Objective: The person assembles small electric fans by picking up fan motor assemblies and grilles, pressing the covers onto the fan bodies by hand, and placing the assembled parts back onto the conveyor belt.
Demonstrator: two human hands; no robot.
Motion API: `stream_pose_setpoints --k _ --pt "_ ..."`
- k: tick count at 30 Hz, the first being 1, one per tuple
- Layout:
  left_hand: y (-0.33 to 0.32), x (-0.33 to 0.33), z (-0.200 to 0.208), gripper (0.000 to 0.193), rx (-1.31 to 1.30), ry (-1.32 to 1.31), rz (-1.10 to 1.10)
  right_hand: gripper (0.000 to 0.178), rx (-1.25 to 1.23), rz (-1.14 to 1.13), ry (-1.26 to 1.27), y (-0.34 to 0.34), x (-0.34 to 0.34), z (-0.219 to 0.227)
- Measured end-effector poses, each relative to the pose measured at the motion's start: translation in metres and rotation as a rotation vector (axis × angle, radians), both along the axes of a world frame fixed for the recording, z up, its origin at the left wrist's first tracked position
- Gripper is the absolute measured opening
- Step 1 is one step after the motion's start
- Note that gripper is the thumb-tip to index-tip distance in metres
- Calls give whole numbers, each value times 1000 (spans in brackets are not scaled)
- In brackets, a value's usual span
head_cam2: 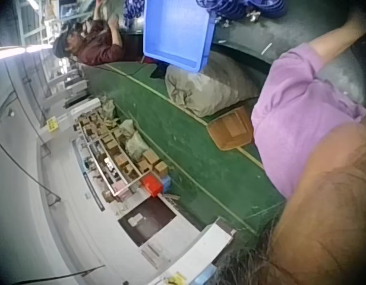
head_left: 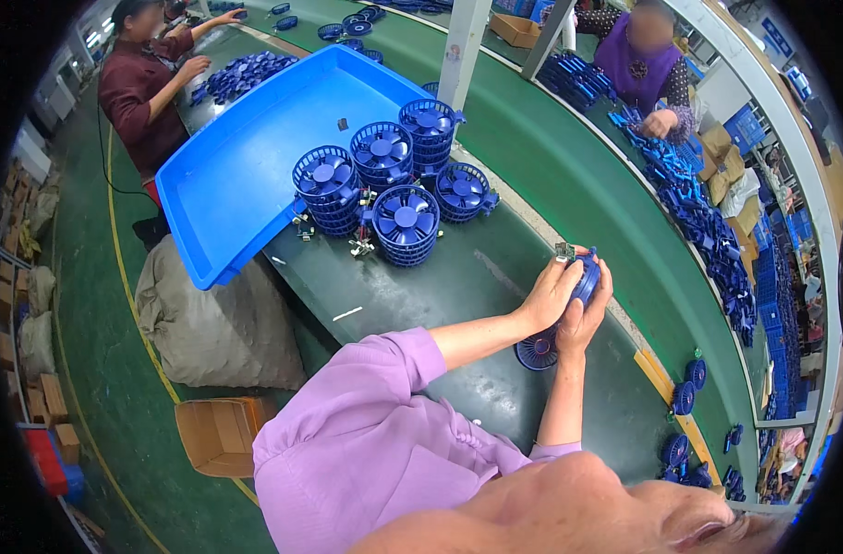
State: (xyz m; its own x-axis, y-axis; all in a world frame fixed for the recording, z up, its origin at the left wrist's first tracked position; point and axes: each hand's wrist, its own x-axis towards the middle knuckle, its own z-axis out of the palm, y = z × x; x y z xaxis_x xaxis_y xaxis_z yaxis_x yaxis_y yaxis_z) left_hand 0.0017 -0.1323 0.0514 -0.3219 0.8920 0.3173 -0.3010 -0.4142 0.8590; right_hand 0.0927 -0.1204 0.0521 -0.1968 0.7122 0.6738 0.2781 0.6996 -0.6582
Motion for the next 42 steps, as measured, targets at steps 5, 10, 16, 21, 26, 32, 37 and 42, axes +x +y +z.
stream_pose_setpoints --k 5,10,16,21,26,32,37,42 --pt "5 -2 -6 35 -165 -232 -141 82 76 -68 -162 0 1 3" --pt "6 3 -7 32 -86 -47 -36 80 -95 47 47 -1 -3 -3" --pt "-14 0 12 33 222 421 371 57 -490 185 479 7 1 -23" --pt "-15 -4 11 38 267 554 370 54 -841 295 719 5 10 -22" --pt "-7 -12 8 36 257 539 279 52 -816 286 573 8 9 -20" --pt "15 -12 -19 26 48 94 81 80 -299 161 115 5 -13 -22" --pt "6 -15 -5 26 250 457 399 52 -752 240 699 2 -20 -30" --pt "5 -14 -2 29 348 531 285 45 -907 228 863 6 -9 -37"
